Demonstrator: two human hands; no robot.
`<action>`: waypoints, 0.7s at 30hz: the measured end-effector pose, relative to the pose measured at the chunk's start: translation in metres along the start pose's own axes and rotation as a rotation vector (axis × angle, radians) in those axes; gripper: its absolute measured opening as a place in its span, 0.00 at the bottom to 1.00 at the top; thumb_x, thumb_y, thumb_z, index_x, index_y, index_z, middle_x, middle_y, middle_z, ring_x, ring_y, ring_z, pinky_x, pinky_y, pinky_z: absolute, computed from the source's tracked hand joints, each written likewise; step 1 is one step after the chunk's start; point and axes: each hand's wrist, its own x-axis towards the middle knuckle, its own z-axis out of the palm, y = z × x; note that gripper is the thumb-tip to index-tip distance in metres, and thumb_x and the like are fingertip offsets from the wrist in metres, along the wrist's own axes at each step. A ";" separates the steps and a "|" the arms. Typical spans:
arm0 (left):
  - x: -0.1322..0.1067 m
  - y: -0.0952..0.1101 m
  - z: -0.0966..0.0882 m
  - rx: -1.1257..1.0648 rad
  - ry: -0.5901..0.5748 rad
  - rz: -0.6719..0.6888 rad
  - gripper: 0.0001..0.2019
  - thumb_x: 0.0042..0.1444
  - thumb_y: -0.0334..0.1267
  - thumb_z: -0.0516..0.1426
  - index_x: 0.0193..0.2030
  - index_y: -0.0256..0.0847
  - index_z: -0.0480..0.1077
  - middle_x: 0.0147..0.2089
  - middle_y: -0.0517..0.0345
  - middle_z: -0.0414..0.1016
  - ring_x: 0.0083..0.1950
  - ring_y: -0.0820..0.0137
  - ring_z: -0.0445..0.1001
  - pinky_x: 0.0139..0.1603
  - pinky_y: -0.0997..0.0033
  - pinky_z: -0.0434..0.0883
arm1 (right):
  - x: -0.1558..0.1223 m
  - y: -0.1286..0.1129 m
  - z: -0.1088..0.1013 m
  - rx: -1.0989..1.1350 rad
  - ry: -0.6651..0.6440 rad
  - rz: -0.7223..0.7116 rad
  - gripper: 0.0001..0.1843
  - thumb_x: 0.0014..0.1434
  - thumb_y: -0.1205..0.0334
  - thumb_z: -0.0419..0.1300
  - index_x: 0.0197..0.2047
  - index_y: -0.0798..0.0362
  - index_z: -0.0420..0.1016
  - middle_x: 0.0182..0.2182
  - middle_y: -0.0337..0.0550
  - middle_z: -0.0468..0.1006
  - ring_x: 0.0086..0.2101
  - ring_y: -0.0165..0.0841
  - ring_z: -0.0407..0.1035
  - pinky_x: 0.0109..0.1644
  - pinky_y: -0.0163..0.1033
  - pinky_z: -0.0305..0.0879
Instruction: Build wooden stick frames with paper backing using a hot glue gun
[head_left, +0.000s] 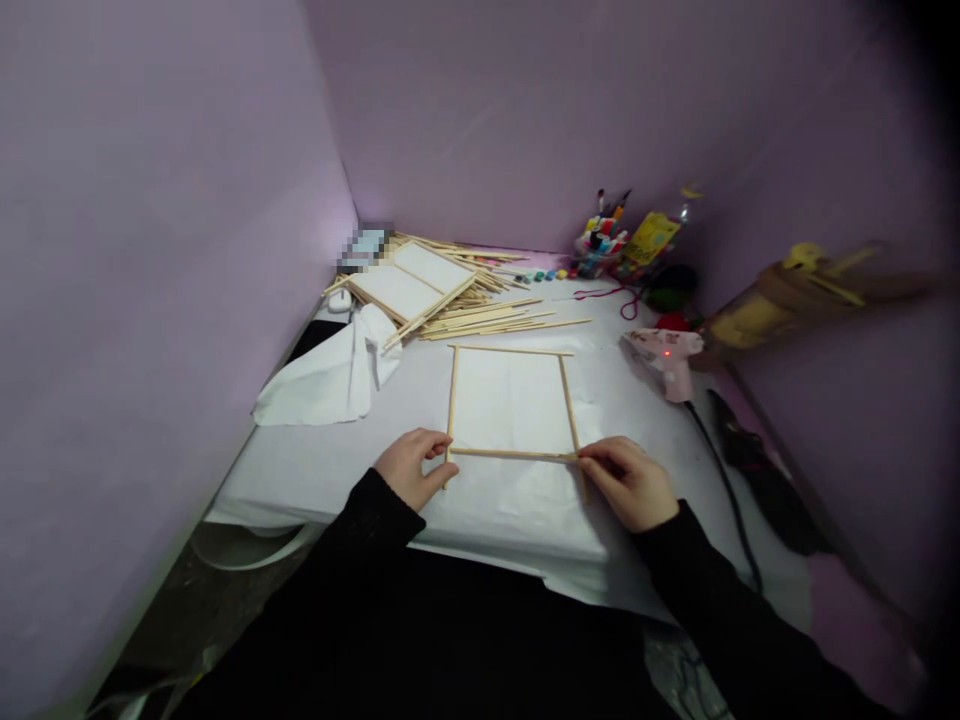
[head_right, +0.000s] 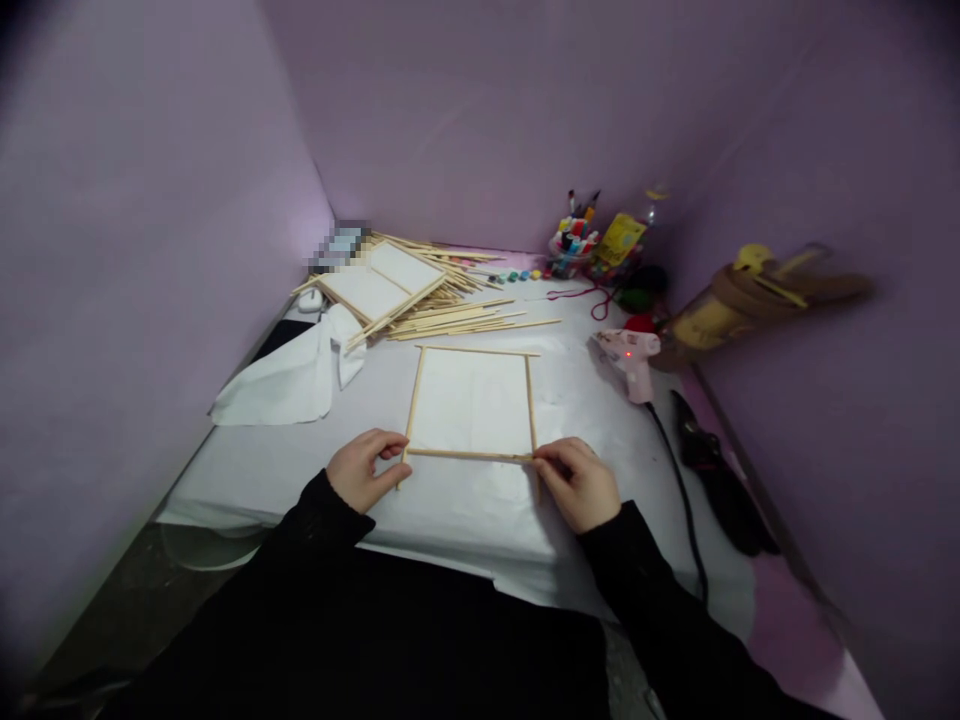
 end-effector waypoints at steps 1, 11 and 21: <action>0.000 0.000 0.000 0.001 0.002 0.007 0.13 0.48 0.36 0.61 0.43 0.40 0.71 0.35 0.58 0.72 0.35 0.71 0.71 0.39 0.67 0.71 | 0.001 0.000 0.000 -0.010 -0.006 -0.011 0.10 0.56 0.56 0.58 0.33 0.51 0.76 0.31 0.45 0.76 0.32 0.35 0.70 0.35 0.40 0.68; 0.001 0.001 0.000 0.019 -0.013 -0.017 0.13 0.47 0.36 0.61 0.41 0.40 0.71 0.35 0.58 0.73 0.34 0.70 0.72 0.32 0.71 0.71 | -0.001 -0.002 0.004 -0.068 -0.010 -0.008 0.10 0.56 0.57 0.58 0.36 0.52 0.77 0.32 0.45 0.75 0.33 0.35 0.70 0.36 0.40 0.68; 0.001 0.001 -0.001 0.022 -0.025 -0.021 0.13 0.47 0.37 0.61 0.42 0.40 0.71 0.35 0.58 0.73 0.35 0.70 0.72 0.32 0.70 0.71 | -0.008 -0.012 0.005 -0.167 0.021 -0.111 0.12 0.55 0.57 0.58 0.40 0.53 0.74 0.34 0.47 0.74 0.35 0.38 0.70 0.36 0.43 0.68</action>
